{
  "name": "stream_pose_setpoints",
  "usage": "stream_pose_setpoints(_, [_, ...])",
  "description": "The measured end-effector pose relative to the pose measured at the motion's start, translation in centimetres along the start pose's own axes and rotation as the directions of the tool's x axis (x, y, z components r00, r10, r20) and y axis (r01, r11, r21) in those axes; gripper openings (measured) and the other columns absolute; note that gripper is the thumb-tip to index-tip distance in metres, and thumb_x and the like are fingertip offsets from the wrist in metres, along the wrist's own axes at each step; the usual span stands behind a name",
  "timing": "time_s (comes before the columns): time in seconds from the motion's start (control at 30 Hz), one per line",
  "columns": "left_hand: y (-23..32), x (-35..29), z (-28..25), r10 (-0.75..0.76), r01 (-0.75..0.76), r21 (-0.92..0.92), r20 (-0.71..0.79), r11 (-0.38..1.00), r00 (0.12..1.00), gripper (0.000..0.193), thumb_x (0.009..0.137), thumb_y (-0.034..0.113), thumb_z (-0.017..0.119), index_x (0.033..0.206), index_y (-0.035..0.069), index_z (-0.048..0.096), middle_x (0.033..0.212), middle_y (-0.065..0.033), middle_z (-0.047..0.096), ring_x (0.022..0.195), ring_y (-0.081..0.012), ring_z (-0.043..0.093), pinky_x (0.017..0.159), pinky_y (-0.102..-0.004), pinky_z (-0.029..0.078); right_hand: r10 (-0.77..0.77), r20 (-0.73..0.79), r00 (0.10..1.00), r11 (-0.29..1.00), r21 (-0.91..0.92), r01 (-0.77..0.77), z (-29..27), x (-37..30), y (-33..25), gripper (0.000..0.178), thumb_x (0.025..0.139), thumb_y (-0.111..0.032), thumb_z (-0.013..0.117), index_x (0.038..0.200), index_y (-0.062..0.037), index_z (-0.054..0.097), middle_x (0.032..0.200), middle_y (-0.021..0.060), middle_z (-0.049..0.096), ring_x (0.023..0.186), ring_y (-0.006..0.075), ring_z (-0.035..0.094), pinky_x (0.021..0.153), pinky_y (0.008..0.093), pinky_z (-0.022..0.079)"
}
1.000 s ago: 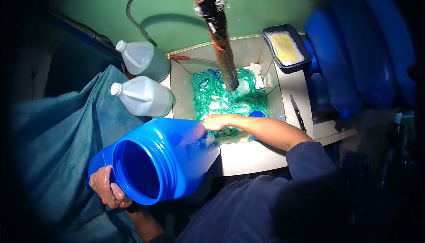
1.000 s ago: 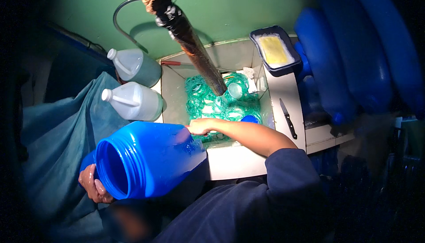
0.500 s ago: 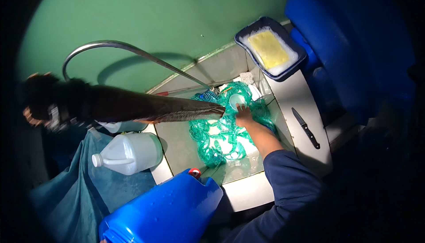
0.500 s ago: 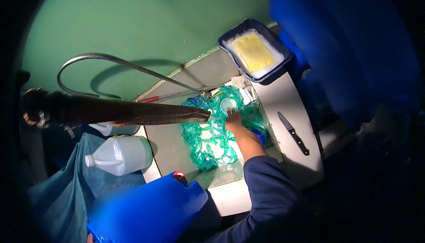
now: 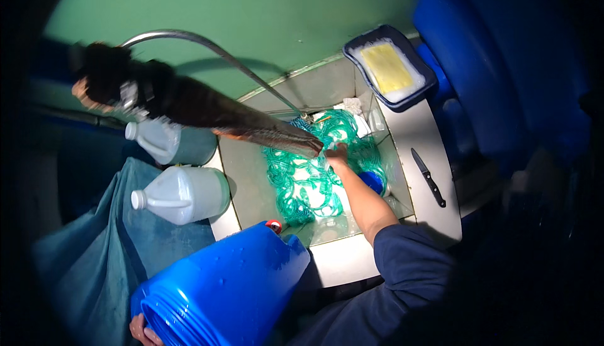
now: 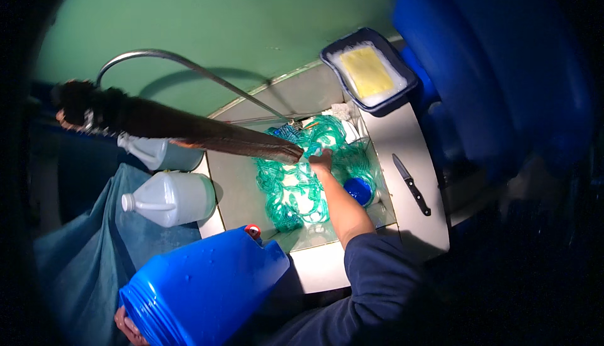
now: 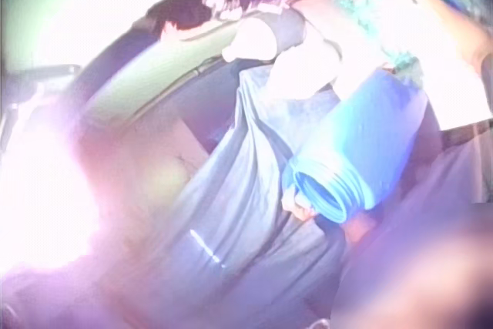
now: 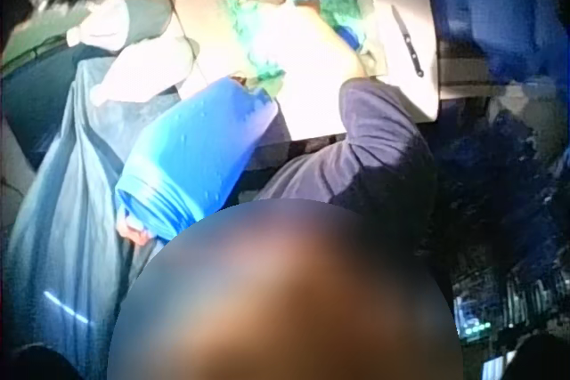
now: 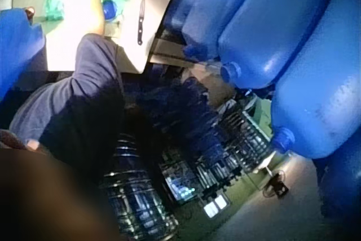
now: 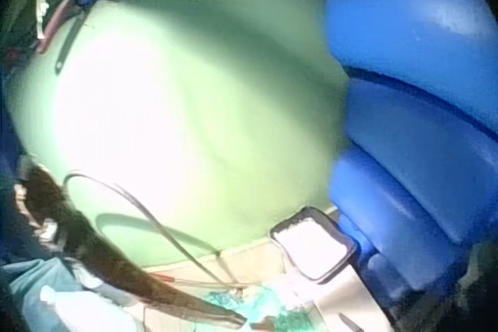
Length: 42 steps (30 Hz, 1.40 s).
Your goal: The person fills a blue plastic jerrycan with water from a pipe, then wipes the exterior with a sponge. The person repeats this process for multiple jerrycans, stacking the filled containers on a nearby shelf.
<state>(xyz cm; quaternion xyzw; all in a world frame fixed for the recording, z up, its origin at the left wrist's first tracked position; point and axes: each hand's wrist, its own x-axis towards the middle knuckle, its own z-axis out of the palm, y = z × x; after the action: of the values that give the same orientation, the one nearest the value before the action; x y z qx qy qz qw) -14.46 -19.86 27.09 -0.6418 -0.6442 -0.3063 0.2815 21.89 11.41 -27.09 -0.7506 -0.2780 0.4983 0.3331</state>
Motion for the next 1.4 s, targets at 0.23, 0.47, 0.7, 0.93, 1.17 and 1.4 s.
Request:
stream_pose_setpoints(0.23, [3.2, 0.0, 0.8, -0.022, 0.024, 0.028, -0.074, 0.999, 0.997, 0.030, 0.097, 0.015, 0.046, 0.103, -0.007, 0.066, 0.089, -0.0190, 0.061, 0.085, -0.0290, 0.055, 0.081, -0.0414, 0.044, -0.463, 0.458, 0.759, 0.596, -0.473, 0.649, -2.5, -4.4, -4.2, 0.025, 0.078, -0.011, 0.061, 0.101, -0.0061, 0.071, 0.109, 0.0213, 0.069, 0.095, 0.0391, 0.065, 0.085, 0.0497, 0.050])
stream_pose_setpoints(0.47, [5.7, 1.6, 1.1, 0.024, -0.021, 0.044, -0.064, 0.999, 0.998, 0.028, 0.090, 0.017, 0.052, 0.098, -0.005, 0.067, 0.080, -0.0157, 0.061, 0.075, -0.0270, 0.055, 0.083, -0.0428, 0.042, -0.619, 0.625, 0.476, -0.016, -0.616, 0.788, -5.9, -4.1, -6.1, 0.013, 0.079, -0.011, 0.059, 0.088, -0.0033, 0.065, 0.096, 0.0152, 0.064, 0.091, 0.0314, 0.062, 0.079, 0.0452, 0.045])
stream_pose_setpoints(0.7, [6.7, 3.3, 2.0, 0.125, -0.121, 0.030, -0.150, 0.992, 0.981, 0.049, 0.091, 0.045, 0.058, 0.084, -0.002, 0.070, 0.076, -0.0136, 0.065, 0.074, -0.0298, 0.063, 0.079, -0.0446, 0.045, -0.416, 0.744, 0.523, 0.277, -0.444, 0.852, -7.1, -9.1, -8.9, 0.022, 0.085, -0.026, 0.065, 0.094, -0.0054, 0.063, 0.084, 0.0218, 0.067, 0.082, 0.0415, 0.066, 0.072, 0.0514, 0.051])
stream_pose_setpoints(0.93, [7.6, 4.9, 3.0, 0.112, -0.097, 0.096, -0.159, 0.991, 0.981, 0.009, 0.078, 0.012, 0.066, 0.080, 0.003, 0.068, 0.072, -0.0095, 0.064, 0.069, -0.0272, 0.064, 0.074, -0.0387, 0.046, -0.701, 0.575, 0.422, 0.621, 0.200, 0.758, -13.2, -22.5, -22.3, 0.021, 0.090, -0.014, 0.068, 0.102, 0.0032, 0.070, 0.085, 0.0081, 0.071, 0.078, 0.0134, 0.065, 0.068, 0.0304, 0.051])
stream_pose_setpoints(1.17, [8.4, 5.2, 3.0, 0.199, -0.197, 0.026, -0.162, 0.980, 0.966, 0.009, 0.082, 0.009, 0.072, 0.087, 0.003, 0.066, 0.077, -0.0090, 0.065, 0.071, -0.0255, 0.065, 0.068, -0.0357, 0.049, -0.843, 0.265, -0.468, -0.301, 0.489, 0.818, -19.2, -36.5, -36.6, 0.023, 0.074, -0.005, 0.072, 0.097, -0.0042, 0.070, 0.076, 0.0058, 0.058, 0.068, 0.0209, 0.053, 0.064, 0.0357, 0.041])
stream_pose_setpoints(1.4, [8.0, 4.9, 2.3, 0.171, -0.185, -0.172, -0.096, 0.968, 0.981, 0.035, 0.093, 0.037, 0.065, 0.110, 0.007, 0.071, 0.102, -0.0118, 0.069, 0.080, -0.0246, 0.066, 0.071, -0.0345, 0.050, -0.475, 0.514, -0.715, -0.418, 0.583, 0.697, -16.2, -42.8, -39.8, 0.036, 0.071, -0.014, 0.076, 0.106, -0.0122, 0.071, 0.095, 0.0043, 0.056, 0.096, 0.0260, 0.058, 0.092, 0.0463, 0.046])
